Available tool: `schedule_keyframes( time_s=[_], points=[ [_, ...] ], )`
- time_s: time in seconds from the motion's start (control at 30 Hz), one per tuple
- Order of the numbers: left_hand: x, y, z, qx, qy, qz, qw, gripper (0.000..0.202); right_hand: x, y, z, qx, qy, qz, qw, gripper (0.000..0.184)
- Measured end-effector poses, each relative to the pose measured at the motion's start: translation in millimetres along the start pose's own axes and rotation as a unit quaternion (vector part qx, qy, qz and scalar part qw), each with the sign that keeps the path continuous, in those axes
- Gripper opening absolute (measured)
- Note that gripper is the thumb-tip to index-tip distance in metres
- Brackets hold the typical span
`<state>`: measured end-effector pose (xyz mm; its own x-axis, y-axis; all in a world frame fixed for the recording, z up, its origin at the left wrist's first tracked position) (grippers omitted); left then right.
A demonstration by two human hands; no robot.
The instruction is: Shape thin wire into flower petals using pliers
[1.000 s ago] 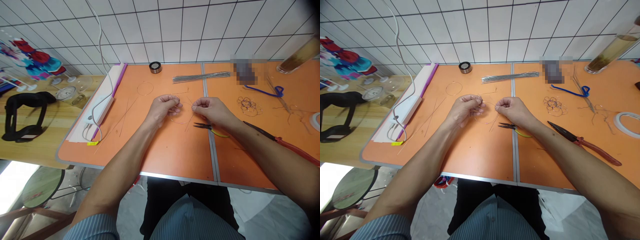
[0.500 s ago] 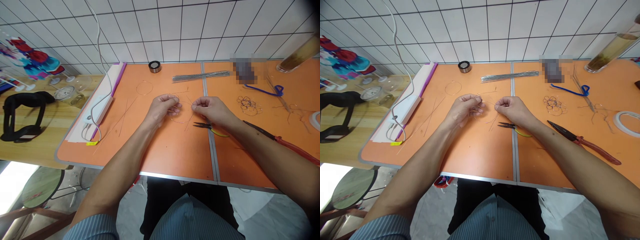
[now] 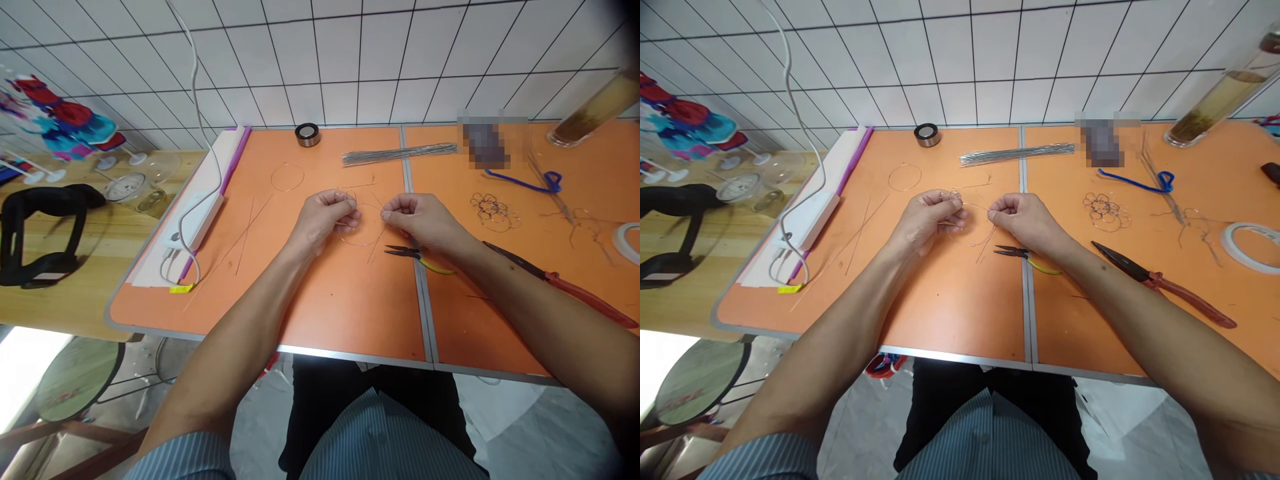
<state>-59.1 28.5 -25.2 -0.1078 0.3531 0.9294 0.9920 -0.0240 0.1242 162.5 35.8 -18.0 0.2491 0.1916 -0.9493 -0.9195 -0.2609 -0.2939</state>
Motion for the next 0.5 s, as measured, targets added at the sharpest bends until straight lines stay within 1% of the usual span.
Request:
schedule_keyframes(
  time_s=[0.2, 0.37, 0.5],
  points=[
    [-1.0, -0.4, 2.1, -0.002, -0.016, -0.007, 1.000, 0.022, 0.6, 0.5, 0.0, 0.001, -0.006, 0.000, 1.000, 0.016],
    [-2.0, -1.3, 4.0, 0.001, -0.052, -0.019, 0.998, 0.020, -0.6, -0.4, 1.3, 0.008, -0.020, -0.014, 1.000, 0.016],
    [-4.6, -1.9, 5.7, -0.003, -0.076, 0.005, 0.997, 0.017, -2.2, -1.6, 2.6, 0.014, -0.023, -0.028, 0.999, 0.014]
  ],
)
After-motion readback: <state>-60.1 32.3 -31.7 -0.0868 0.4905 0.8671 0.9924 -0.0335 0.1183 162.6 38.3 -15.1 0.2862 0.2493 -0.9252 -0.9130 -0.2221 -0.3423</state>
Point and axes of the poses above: each hand's wrist, its own z-axis towards the middle knuckle, its own y-axis out of the palm, x = y × z, the point moved 1 cm from there along z, towards the middle knuckle, and after that the axes turned 12 degrees about -y, right-handed, at the moved point
